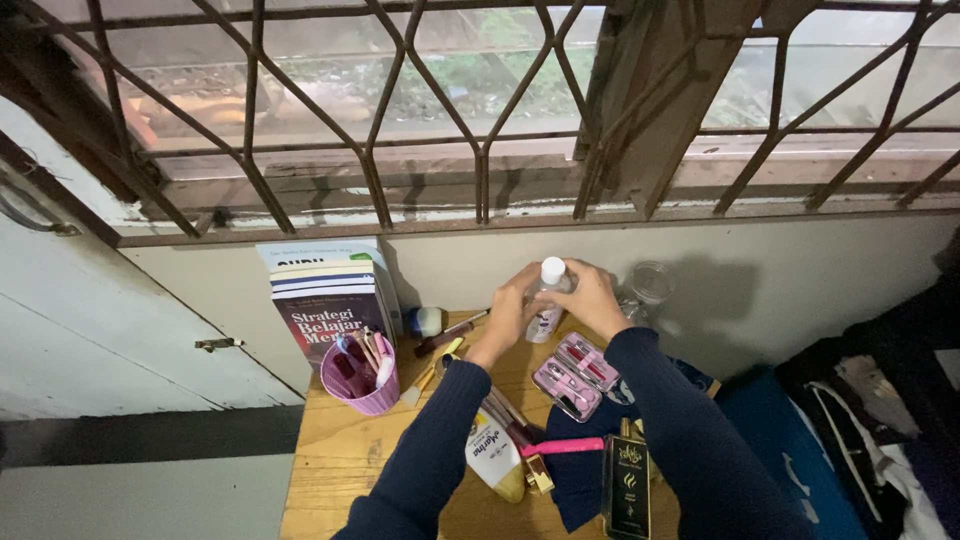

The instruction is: Organizing various personal care items and stationery on a wooden desk.

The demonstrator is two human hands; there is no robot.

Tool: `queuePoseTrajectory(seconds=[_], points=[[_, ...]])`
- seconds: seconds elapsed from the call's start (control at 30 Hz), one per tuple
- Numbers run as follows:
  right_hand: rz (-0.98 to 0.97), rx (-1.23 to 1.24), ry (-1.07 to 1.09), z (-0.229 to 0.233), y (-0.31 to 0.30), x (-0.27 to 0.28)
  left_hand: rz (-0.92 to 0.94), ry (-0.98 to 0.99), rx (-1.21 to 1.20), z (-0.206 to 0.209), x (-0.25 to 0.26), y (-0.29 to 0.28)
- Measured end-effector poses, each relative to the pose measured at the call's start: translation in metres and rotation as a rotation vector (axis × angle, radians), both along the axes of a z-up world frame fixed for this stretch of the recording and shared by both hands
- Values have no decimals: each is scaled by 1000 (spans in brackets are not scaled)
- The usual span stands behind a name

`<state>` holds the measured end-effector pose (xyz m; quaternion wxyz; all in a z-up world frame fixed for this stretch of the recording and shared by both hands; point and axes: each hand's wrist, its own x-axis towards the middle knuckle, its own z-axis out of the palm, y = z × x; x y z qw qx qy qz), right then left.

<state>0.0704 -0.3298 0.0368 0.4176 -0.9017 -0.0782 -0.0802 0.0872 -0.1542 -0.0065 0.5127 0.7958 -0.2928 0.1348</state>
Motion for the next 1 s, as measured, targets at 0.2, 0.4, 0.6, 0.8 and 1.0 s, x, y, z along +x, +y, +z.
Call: queuePoseTrajectory(seconds=[0.2, 0.4, 0.6, 0.8, 1.0], points=[[-34, 24, -17, 9, 3, -7, -2, 57, 0, 15, -4, 1], [-56, 13, 1, 8, 7, -9, -42, 78, 35, 14, -3, 5], [-27, -13, -26, 22, 15, -27, -3, 7, 110, -6, 8, 0], [-120, -9, -12, -9, 3, -24, -47, 2, 87, 25, -12, 9], [-266, 215, -63, -37, 13, -48, 43, 54, 240, 35, -44, 44]])
